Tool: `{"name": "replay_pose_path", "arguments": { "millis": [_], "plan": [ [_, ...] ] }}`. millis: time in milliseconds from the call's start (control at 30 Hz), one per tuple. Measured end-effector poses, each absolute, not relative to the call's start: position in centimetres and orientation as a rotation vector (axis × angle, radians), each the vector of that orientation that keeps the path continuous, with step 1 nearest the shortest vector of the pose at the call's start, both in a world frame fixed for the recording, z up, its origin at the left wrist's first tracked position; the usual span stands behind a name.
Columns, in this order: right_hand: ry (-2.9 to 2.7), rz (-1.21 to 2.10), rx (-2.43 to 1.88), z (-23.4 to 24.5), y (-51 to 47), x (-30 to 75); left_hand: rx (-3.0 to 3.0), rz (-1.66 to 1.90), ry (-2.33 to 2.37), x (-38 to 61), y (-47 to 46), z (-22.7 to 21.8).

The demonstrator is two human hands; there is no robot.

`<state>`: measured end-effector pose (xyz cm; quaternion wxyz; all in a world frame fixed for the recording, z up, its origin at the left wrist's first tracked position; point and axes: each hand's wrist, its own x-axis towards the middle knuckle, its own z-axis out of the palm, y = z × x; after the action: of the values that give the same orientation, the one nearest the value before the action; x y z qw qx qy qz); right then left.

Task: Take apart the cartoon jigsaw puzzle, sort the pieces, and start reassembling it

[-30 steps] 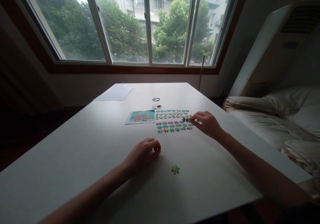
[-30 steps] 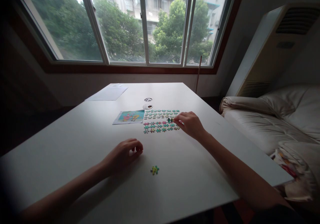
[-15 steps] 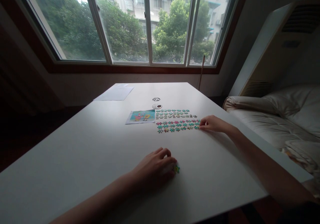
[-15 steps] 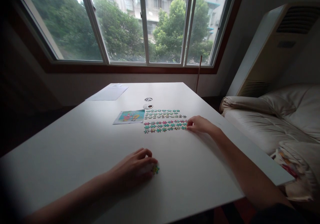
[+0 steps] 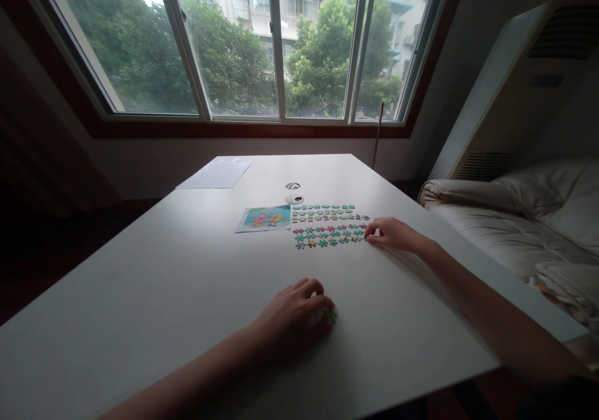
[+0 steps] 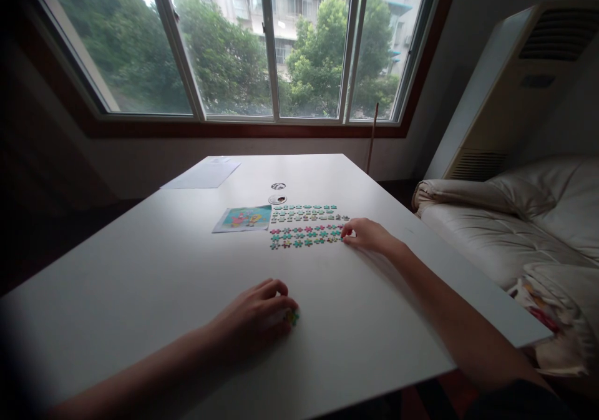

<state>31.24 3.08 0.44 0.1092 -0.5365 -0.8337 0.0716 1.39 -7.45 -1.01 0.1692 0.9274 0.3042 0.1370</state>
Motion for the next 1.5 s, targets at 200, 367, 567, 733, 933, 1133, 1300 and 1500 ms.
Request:
{"name": "replay_pose_path", "arguments": {
  "millis": [200, 367, 567, 733, 933, 1133, 1300, 1500],
  "plan": [
    [-2.517, 0.112, -1.298, 0.7, 1.2, 28.0, 2.614, 0.365, 0.873, 1.5, -7.3, -0.6],
    [-2.625, 0.093, -1.04, 0.1, -1.5, 24.1, 2.612, 0.274, 0.933, 0.7, -6.9, 0.7],
    [-2.509, 0.06, -0.973, -0.8, -4.7, 20.3, 2.433, 0.399, 0.938, -1.2, -5.9, 0.2],
    [-2.451, 0.054, -0.915, -1.2, -5.6, 19.6, 2.201, 0.581, 1.036, -0.5, -5.0, -1.0],
    [-2.382, 0.019, -0.866, -1.1, -5.5, 19.9, 1.745, 0.729, 0.985, 0.3, -4.7, -0.4],
    [-2.407, -0.024, -0.836, -0.9, -5.5, 19.8, 1.64, 0.738, 0.946, 0.1, -4.6, -0.5],
    [-2.399, -0.091, -0.805, -0.7, -5.3, 19.9, 1.733, 0.752, 0.965, -0.1, -4.5, -0.4],
    [-2.258, -0.228, -0.902, 0.2, -3.3, 22.1, 2.168, 0.744, 1.116, -0.9, -4.4, -0.5]
  ]
}}
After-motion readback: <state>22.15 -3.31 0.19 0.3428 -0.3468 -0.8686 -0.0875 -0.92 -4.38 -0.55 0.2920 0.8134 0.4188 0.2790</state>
